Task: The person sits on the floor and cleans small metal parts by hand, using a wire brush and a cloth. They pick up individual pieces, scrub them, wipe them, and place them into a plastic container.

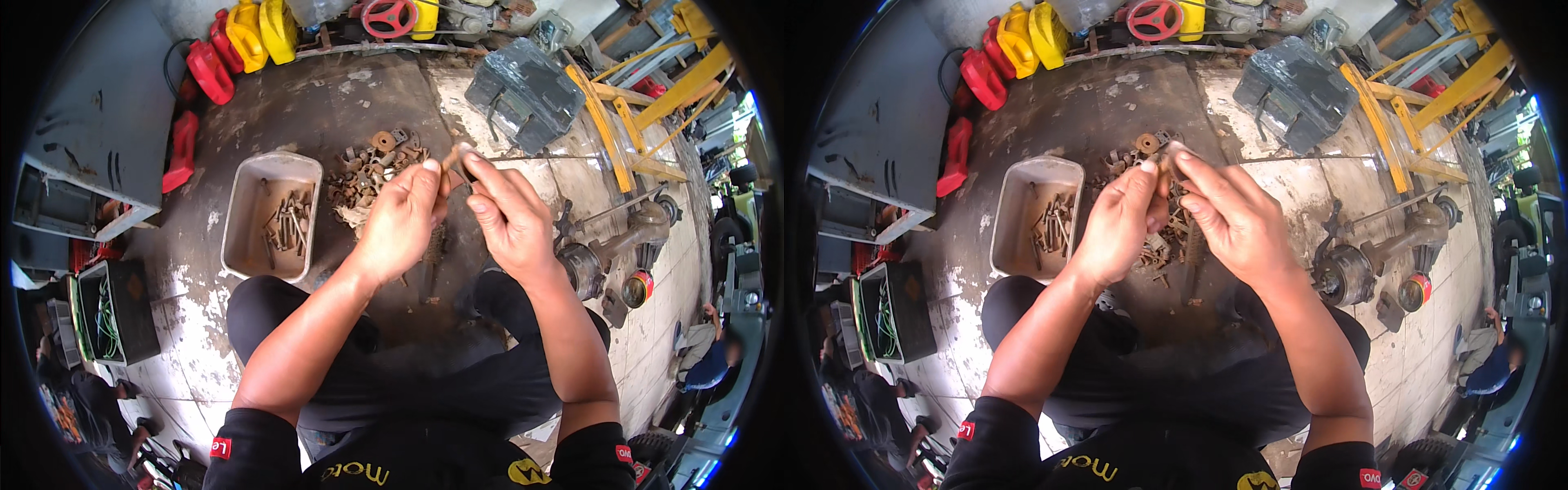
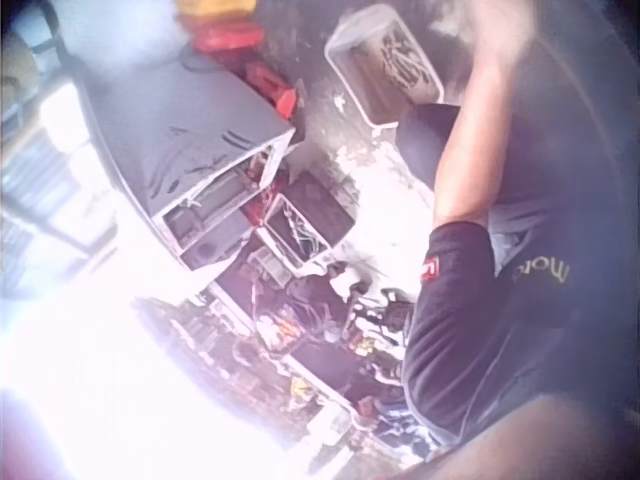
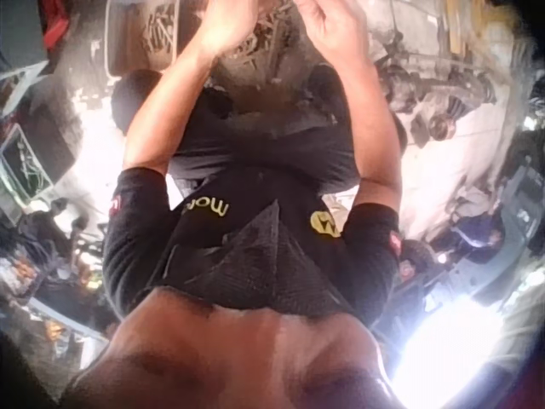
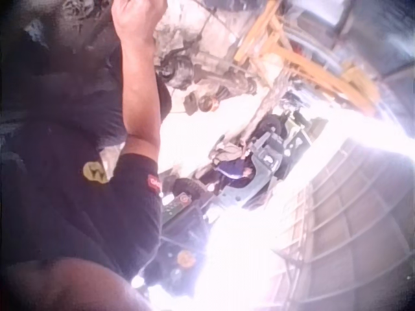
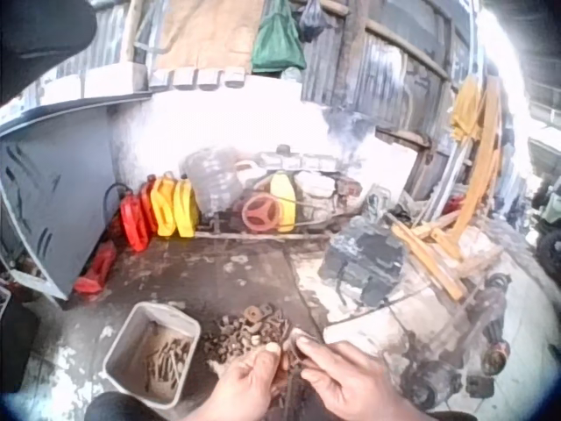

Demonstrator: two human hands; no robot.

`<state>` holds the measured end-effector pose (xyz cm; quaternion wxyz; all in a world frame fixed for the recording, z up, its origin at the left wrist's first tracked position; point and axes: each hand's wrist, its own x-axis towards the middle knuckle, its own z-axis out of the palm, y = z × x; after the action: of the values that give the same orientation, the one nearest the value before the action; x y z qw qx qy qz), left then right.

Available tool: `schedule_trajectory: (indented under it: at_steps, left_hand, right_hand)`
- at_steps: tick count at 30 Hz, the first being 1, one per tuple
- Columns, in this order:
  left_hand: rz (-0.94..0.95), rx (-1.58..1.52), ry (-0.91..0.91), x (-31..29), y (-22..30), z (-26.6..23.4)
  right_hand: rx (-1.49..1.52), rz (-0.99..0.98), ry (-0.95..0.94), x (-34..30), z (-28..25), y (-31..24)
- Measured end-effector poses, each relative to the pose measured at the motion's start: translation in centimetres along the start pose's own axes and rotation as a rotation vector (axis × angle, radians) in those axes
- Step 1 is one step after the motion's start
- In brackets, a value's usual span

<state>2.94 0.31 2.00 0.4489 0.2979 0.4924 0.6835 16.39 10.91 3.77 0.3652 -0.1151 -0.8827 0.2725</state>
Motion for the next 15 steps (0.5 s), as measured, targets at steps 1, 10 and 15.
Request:
schedule_trajectory:
  at_steps: [1,10,15]
  left_hand:
    - [-0.020,0.009,-0.022,-0.2,-0.3,0.1]
    - [-0.078,-0.060,-0.040,0.2,-0.7,-0.3]
    - [-0.021,-0.157,0.037,0.6,0.1,-0.9]
  right_hand:
    - [-0.017,-0.027,-0.012,0.2,0.1,0.1]
    - [-0.117,-0.021,-0.066,-1.1,0.0,2.4]
    - [-0.204,0.029,-0.210,-1.5,-1.3,2.8]
